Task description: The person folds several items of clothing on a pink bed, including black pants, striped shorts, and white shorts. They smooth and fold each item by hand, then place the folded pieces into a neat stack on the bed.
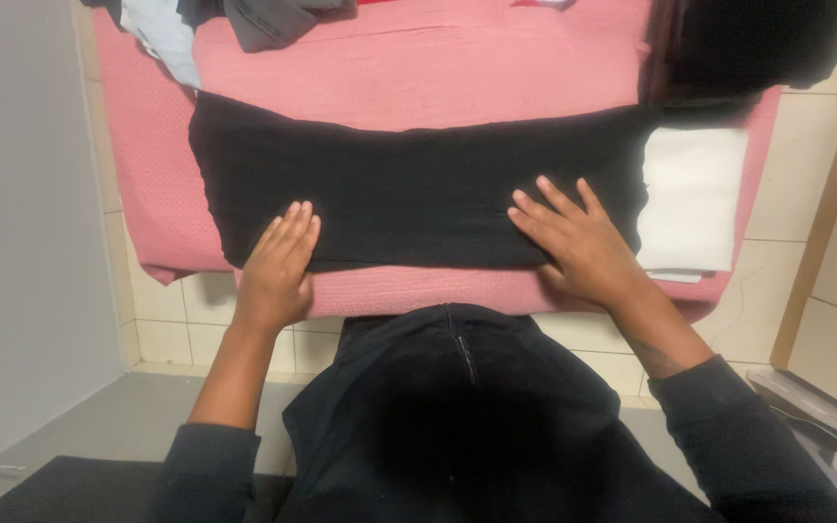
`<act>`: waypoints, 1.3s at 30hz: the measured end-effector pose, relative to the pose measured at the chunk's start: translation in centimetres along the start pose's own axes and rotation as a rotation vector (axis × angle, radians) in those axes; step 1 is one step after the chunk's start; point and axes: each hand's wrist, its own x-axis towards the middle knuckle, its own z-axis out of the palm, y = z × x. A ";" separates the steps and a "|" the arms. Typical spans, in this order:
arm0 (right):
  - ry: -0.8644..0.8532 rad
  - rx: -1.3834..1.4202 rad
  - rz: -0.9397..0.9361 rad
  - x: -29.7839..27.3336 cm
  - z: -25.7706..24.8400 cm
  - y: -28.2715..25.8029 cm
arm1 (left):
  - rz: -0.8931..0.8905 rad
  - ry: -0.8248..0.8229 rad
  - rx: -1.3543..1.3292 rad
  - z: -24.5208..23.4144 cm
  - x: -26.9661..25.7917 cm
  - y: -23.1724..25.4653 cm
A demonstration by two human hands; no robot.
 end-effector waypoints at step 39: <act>0.597 2.366 0.975 -8.5 14.1 11.2 | 0.471 -0.333 0.095 9.0 15.3 16.2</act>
